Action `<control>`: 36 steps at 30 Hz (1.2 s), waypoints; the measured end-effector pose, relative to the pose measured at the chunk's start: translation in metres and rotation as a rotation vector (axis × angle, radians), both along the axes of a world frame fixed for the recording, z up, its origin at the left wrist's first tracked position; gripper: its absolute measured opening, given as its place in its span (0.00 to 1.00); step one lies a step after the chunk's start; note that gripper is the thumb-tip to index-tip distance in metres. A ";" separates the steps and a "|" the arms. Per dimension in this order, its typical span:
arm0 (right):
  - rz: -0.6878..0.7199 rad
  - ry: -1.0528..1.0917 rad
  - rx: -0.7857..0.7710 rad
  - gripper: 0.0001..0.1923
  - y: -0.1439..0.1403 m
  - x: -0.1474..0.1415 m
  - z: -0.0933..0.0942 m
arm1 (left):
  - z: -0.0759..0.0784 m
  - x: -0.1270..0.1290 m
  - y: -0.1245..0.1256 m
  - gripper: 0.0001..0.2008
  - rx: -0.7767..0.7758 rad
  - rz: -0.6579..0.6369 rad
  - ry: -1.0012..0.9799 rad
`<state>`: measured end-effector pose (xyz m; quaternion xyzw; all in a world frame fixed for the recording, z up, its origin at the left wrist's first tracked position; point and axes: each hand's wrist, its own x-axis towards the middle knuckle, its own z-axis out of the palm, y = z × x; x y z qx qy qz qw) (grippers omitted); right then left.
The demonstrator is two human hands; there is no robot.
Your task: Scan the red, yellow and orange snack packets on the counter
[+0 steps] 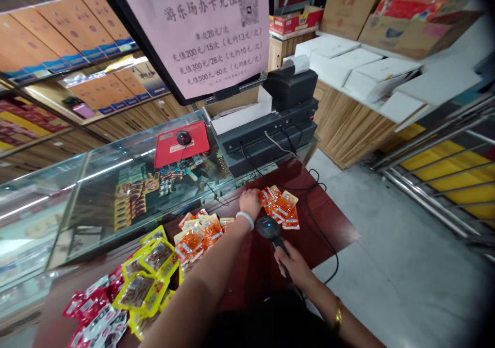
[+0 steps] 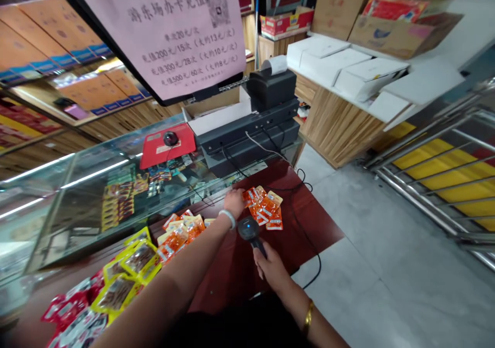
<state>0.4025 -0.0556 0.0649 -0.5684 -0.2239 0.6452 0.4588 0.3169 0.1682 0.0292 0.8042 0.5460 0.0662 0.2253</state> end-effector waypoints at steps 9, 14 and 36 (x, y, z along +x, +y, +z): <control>-0.059 -0.003 -0.016 0.29 -0.006 0.011 -0.005 | -0.008 0.009 0.019 0.20 -0.199 0.055 -0.033; -0.041 -0.015 -0.005 0.29 -0.005 0.011 -0.016 | -0.010 -0.027 0.004 0.04 -0.311 0.172 -0.160; 0.384 -0.043 0.115 0.24 0.021 -0.063 0.013 | -0.008 -0.185 -0.084 0.08 -0.104 0.759 -0.835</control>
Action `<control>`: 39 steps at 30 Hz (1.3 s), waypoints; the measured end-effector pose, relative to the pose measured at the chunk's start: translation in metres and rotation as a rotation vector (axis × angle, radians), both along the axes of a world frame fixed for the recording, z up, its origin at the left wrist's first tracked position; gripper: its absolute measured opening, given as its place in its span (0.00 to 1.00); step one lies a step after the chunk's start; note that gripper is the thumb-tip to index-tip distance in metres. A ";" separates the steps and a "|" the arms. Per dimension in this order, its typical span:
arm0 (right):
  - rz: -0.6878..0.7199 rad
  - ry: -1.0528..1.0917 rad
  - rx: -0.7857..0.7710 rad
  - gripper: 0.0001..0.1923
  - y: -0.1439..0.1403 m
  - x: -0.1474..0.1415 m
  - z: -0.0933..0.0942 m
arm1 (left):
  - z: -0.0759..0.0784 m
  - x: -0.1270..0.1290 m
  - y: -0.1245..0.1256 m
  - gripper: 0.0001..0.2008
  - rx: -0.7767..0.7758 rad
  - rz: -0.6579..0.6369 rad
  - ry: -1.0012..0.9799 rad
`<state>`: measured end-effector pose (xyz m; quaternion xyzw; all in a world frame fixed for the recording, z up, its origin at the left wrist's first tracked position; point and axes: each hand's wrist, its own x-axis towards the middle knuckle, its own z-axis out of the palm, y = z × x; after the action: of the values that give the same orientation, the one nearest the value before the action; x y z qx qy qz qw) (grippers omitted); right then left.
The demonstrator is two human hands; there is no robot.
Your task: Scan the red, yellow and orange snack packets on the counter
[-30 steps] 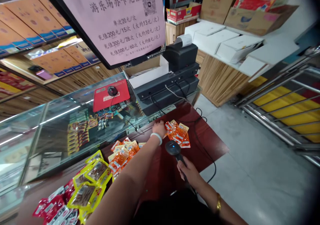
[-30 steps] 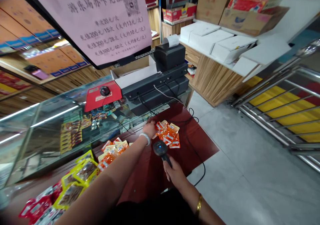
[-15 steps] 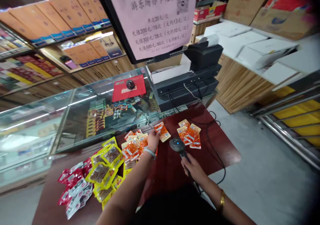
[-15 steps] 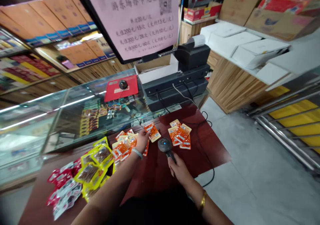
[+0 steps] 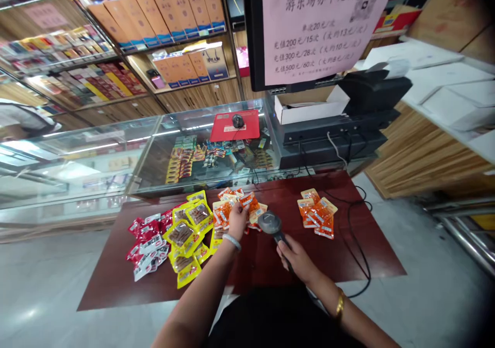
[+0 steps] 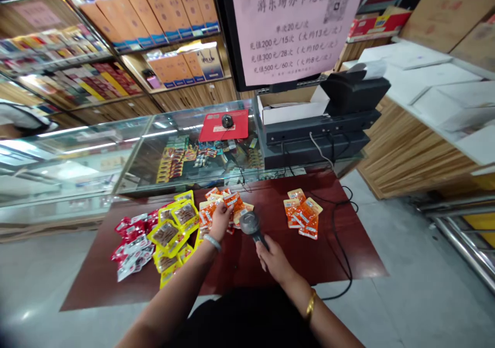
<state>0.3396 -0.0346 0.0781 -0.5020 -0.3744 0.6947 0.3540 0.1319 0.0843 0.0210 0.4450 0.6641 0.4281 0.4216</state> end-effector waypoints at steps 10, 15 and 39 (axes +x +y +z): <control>-0.032 0.019 -0.032 0.26 -0.004 0.002 -0.003 | 0.006 -0.037 0.011 0.12 -0.033 0.064 0.536; -0.121 0.023 -0.037 0.27 -0.008 0.018 -0.006 | 0.017 0.004 0.019 0.21 0.195 -0.010 0.799; -0.725 0.082 -0.203 0.33 -0.046 0.111 -0.012 | 0.007 0.259 0.021 0.21 -0.049 -0.809 0.925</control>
<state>0.4502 -0.0811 0.0658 -0.6062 -0.0874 0.5774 0.5399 0.3904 0.1055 0.0284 0.7916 0.5663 -0.0187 0.2289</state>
